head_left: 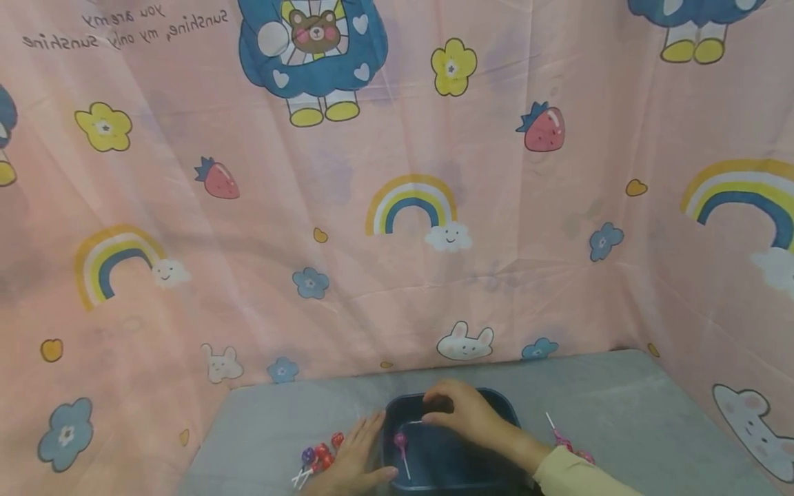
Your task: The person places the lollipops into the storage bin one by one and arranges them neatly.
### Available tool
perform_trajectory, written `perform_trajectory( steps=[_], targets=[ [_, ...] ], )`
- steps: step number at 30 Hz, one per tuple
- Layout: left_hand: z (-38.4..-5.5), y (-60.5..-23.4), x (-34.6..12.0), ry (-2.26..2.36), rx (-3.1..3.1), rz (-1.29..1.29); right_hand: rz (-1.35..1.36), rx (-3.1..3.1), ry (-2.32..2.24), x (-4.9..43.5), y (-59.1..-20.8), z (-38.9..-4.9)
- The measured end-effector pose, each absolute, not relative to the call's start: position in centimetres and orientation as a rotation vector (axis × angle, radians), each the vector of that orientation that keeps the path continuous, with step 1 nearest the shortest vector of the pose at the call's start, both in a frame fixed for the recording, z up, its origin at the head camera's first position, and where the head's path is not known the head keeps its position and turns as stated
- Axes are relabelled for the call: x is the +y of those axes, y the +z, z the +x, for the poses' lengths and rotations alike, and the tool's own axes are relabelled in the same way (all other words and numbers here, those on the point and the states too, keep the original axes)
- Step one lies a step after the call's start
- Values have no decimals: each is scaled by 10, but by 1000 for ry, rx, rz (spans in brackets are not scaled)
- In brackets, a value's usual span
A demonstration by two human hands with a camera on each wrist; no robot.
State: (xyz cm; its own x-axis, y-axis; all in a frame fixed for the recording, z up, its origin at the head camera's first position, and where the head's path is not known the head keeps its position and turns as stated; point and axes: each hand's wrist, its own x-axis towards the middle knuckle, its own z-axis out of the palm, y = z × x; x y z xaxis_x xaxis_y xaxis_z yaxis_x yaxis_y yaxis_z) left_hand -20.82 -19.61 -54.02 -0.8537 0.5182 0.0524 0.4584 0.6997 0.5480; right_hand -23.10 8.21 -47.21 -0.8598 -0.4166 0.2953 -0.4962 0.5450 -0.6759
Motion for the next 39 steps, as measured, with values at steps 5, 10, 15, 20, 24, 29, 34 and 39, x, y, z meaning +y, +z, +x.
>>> perform_trajectory(
  steps=[5, 10, 15, 20, 24, 29, 34, 39],
  targets=[
    [-207, -539, -195, 866, 2808, 828, 733, -2674, 1259, 113, -466, -229],
    [-206, -537, -194, 863, 2805, 833, 625, -2691, 1234, 147, -464, -225],
    [-205, -536, -194, 880, 2813, 865, 498, -2721, 1182, 181, -468, -222],
    [-206, -538, -194, 883, 2821, 865, 365, -2747, 1154, 209, -476, -214],
    [-207, -539, -193, 883, 2821, 859, 304, -2740, 1098, 225, -485, -206],
    [-208, -540, -194, 871, 2825, 857, 249, -2754, 1072, 241, -497, -198],
    [-209, -544, -195, 862, 2833, 859, 167, -2808, 1115, 254, -512, -192],
    [-210, -545, -195, 858, 2819, 841, 115, -2853, 1152, 267, -526, -186]
  ],
)
